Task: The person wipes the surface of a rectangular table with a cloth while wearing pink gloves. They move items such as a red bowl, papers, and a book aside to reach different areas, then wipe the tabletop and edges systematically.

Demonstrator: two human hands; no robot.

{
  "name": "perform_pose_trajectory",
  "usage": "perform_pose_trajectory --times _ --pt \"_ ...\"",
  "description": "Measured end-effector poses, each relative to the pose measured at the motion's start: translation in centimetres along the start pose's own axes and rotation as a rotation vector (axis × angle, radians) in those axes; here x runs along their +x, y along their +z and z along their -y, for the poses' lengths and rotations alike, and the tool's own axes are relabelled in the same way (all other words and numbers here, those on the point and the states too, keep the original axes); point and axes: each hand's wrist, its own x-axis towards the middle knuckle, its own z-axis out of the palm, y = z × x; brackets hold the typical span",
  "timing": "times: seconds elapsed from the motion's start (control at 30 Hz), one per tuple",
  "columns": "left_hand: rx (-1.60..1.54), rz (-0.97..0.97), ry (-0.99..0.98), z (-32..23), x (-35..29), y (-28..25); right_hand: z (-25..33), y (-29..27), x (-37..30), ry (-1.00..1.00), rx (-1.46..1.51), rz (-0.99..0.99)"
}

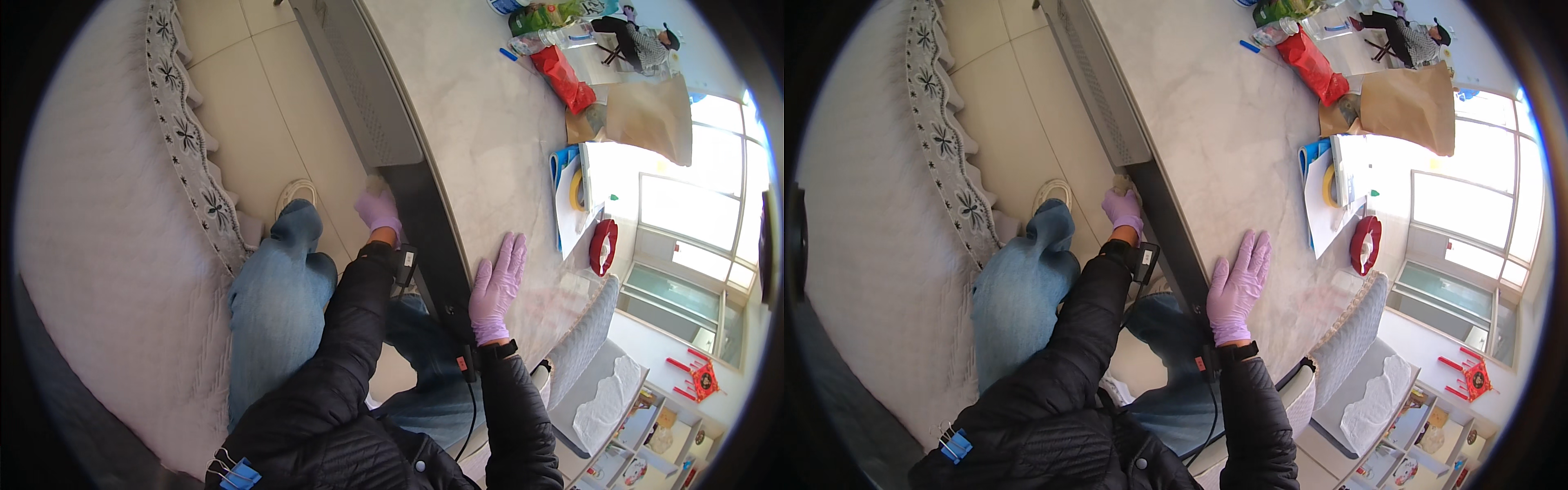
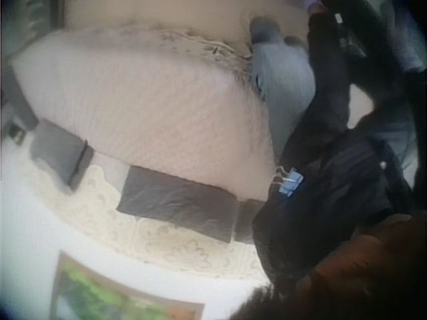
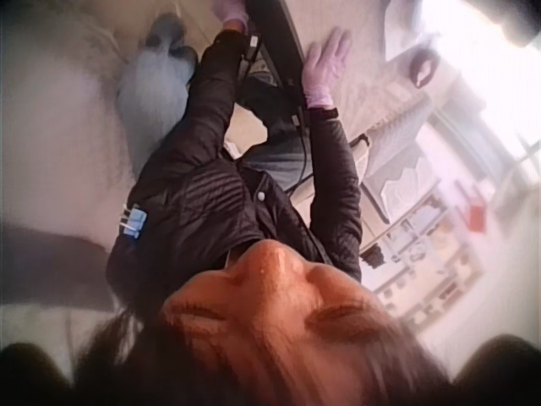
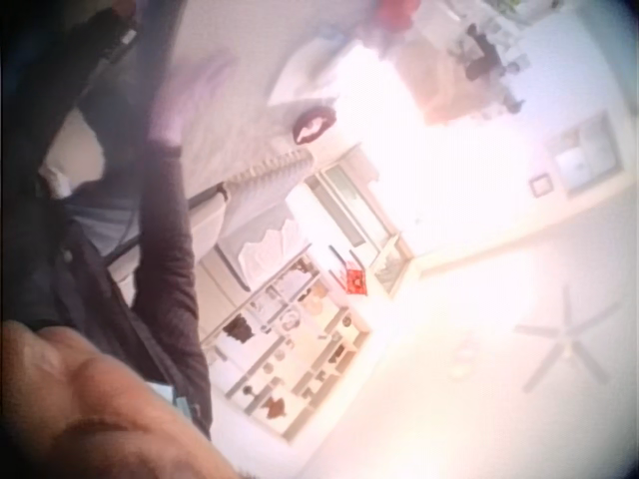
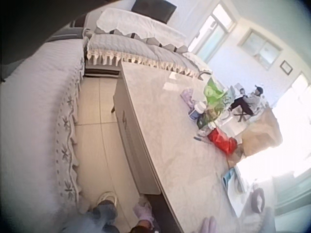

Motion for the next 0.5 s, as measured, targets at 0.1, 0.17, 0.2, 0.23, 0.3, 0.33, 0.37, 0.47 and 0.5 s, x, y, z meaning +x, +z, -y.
perform_pose_trajectory --times 0.1,0.17,0.2,0.23,0.3,0.33,0.37,0.47,0.5 --pt "-0.095 -0.155 -0.174 0.5 -0.3 -0.1 0.0 -0.2 0.0 -0.002 -0.003 0.0" --pt "-0.25 -0.287 -0.153 0.4 -0.1 0.3 0.0 -0.3 0.1 -0.008 -0.005 0.005" --pt "-0.337 -0.358 -0.048 0.2 0.2 0.5 0.0 -0.3 0.1 -0.01 -0.002 -0.002" --pt "-0.404 -0.39 -0.022 0.1 0.6 0.7 0.0 -0.2 0.1 -0.012 0.001 -0.004" --pt "-0.264 -0.292 0.26 0.1 1.8 1.1 0.0 -0.1 0.0 -0.011 0.003 0.004" --pt "-0.183 -0.176 0.31 0.3 2.4 1.3 -0.1 0.0 0.0 -0.009 0.003 0.003" --pt "-0.135 -0.184 0.359 0.9 2.5 1.3 -0.1 0.0 0.0 -0.005 0.004 0.001" --pt "-0.033 -0.119 0.355 3.3 2.3 1.5 -0.3 0.1 0.0 0.005 0.01 0.003" --pt "-0.028 -0.12 0.355 4.2 1.9 1.6 -0.3 0.0 0.0 0.002 0.014 0.005"
